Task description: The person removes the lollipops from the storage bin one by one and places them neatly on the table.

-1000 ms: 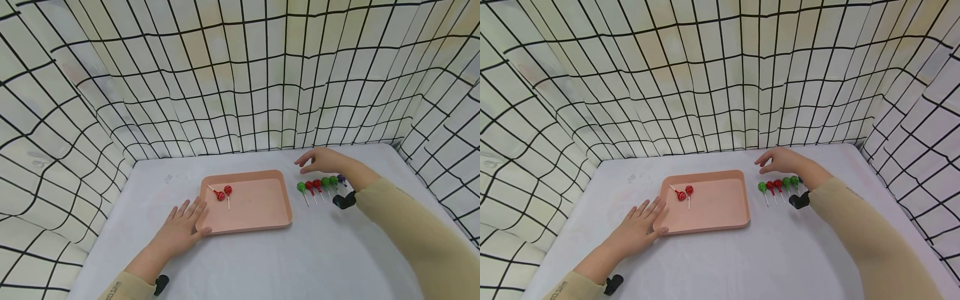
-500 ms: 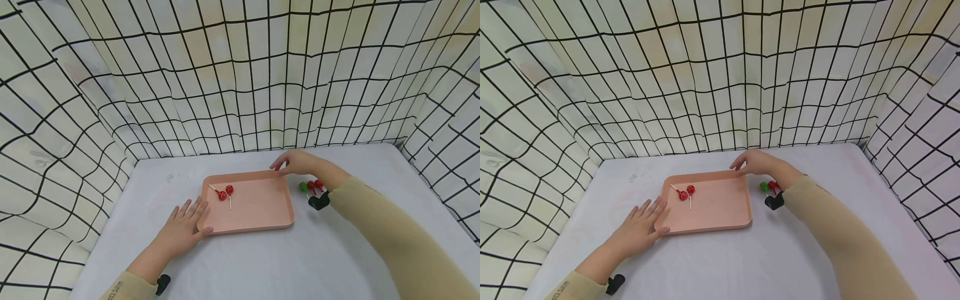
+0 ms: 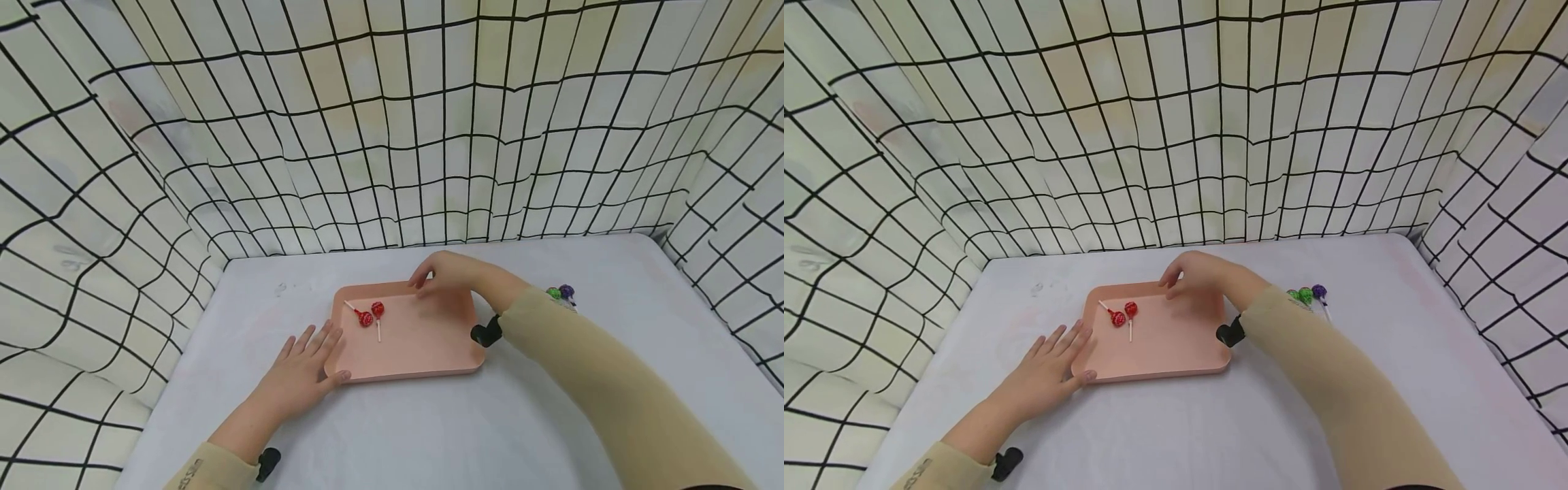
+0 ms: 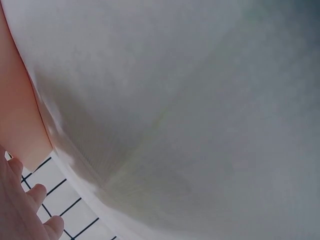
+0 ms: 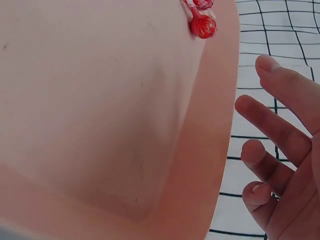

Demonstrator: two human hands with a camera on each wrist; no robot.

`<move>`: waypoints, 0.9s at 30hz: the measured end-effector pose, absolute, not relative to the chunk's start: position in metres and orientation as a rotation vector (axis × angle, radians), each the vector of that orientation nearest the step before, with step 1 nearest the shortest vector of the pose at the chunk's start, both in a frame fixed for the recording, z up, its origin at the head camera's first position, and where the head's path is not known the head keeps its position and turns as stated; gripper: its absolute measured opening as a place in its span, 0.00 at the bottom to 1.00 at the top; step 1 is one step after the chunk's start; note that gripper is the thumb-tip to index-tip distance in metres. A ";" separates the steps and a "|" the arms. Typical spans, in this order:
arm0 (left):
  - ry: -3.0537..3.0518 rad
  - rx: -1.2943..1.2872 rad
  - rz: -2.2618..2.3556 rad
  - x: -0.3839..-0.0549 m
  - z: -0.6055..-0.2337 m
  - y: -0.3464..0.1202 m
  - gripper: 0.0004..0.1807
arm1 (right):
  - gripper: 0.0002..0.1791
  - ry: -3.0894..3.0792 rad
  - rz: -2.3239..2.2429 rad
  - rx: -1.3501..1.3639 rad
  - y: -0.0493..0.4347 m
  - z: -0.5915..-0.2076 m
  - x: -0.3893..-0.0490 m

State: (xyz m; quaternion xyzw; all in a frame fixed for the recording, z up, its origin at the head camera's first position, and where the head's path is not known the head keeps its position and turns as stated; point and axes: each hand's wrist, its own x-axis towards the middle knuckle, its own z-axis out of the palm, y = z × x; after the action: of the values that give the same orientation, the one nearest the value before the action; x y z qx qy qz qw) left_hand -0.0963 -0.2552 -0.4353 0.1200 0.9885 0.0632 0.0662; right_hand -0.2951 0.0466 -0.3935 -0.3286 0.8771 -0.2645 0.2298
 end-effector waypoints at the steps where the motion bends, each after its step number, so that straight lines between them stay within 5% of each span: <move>1: 2.980 0.358 0.193 -0.096 -0.436 -0.255 0.46 | 0.16 2.410 -0.718 -0.919 0.043 -0.393 -0.294; 27: 2.985 0.372 0.185 -0.096 -0.436 -0.257 0.48 | 0.17 2.469 -0.411 -1.216 -0.022 -0.416 -0.285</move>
State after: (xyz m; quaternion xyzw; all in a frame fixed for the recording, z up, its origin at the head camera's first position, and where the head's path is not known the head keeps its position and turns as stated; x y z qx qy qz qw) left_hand -0.0965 -0.2567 -0.4364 0.1233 0.9884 0.0614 0.0638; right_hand -0.2848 -0.0220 -0.4164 -0.4300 0.8730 -0.1452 0.1786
